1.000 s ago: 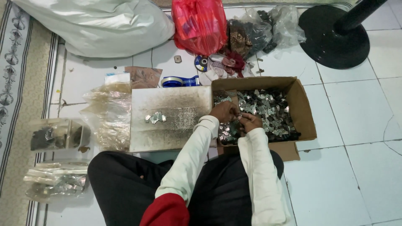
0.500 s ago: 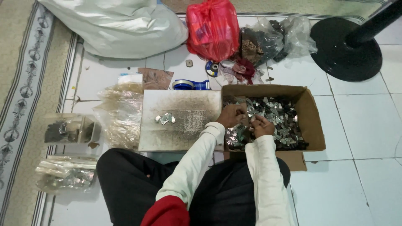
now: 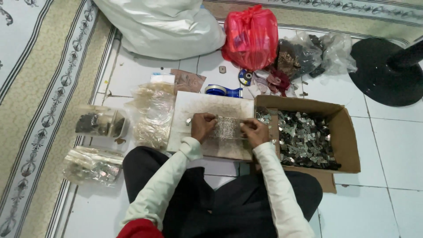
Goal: The person sits on the floor and sorts small metallic hardware pieces from a cardboard box onto a white board. They pick up individual pieces, inspect them, and place them in a small pile on the board.
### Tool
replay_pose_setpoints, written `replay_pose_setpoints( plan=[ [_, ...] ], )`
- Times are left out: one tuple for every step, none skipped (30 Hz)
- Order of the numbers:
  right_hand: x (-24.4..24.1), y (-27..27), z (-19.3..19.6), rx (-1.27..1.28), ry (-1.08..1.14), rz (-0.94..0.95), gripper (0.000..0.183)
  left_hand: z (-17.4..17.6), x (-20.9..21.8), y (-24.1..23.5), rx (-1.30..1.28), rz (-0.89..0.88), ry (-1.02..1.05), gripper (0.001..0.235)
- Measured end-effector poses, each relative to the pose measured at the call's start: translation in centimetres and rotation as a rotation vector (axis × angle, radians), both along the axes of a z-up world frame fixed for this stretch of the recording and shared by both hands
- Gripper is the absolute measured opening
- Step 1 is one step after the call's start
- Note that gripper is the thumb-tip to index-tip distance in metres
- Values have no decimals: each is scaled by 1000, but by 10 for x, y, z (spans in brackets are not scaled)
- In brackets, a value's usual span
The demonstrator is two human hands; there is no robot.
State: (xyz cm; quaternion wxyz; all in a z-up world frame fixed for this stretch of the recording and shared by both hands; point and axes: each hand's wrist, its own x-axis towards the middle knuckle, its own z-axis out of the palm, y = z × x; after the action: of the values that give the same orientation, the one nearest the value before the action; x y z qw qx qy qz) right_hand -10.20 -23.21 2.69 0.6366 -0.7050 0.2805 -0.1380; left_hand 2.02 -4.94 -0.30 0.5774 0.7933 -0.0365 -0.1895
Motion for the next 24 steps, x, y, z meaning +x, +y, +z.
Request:
replay_pose_setpoints(
  plan=[
    [11,12,-14,0,0,1,29,-7,3,10,0,1,0,26],
    [23,23,-28,-108,59,61,23,-12,8,19,82,11,-42,26],
    [36,34,-42,-215,119,120,19,-18,13,29,165,21,-83,26],
    [44,43,-46,-216,116,121,19,-15,12,34,164,22,-85,26],
    [52,52,-51,-315,129,160,18,-12,12,39,192,35,-88,24],
    [59,59,-56,-417,142,193,17,-10,11,42,217,44,-92,24],
    [67,65,-66,-420,140,189,17,-15,16,47,214,42,-95,24],
    [71,68,-76,-379,127,194,22,-21,17,50,250,15,-136,24],
    [75,71,-87,-338,114,199,27,-27,19,51,286,-12,-178,24],
    [70,71,-72,-339,118,190,27,-10,15,53,284,-22,-177,24],
    [65,70,-58,-346,82,166,30,6,10,54,287,-14,-224,27],
    [59,71,-45,-349,48,145,33,23,4,57,293,-3,-268,30],
    [53,61,-39,-347,55,139,33,24,4,54,294,-12,-263,30],
    [45,52,-33,-370,51,100,30,23,2,52,304,-61,-378,27],
    [36,42,-28,-392,48,61,27,22,-1,50,311,-110,-493,23],
    [29,24,-25,-392,52,57,27,20,-4,41,309,-116,-490,23],
    [22,5,-22,-413,38,14,26,19,-7,32,255,-136,-575,21],
    [13,-15,-18,-432,26,-30,24,18,-11,22,200,-158,-656,19],
    [7,-44,-30,-430,34,-34,24,18,-17,7,199,-165,-650,19],
    [2,-73,-42,-471,69,-33,24,19,-21,-9,167,-247,-701,17],
    [-3,-103,-53,-511,104,-31,25,21,-26,-24,134,-329,-752,16],
    [-12,-113,-55,-509,106,-38,25,24,-34,-44,132,-336,-751,16],
    [-21,-124,-57,-546,180,2,25,28,-43,-65,150,-422,-758,16],
    [-30,-136,-59,-584,253,42,26,31,-53,-86,167,-507,-765,17]
  ],
)
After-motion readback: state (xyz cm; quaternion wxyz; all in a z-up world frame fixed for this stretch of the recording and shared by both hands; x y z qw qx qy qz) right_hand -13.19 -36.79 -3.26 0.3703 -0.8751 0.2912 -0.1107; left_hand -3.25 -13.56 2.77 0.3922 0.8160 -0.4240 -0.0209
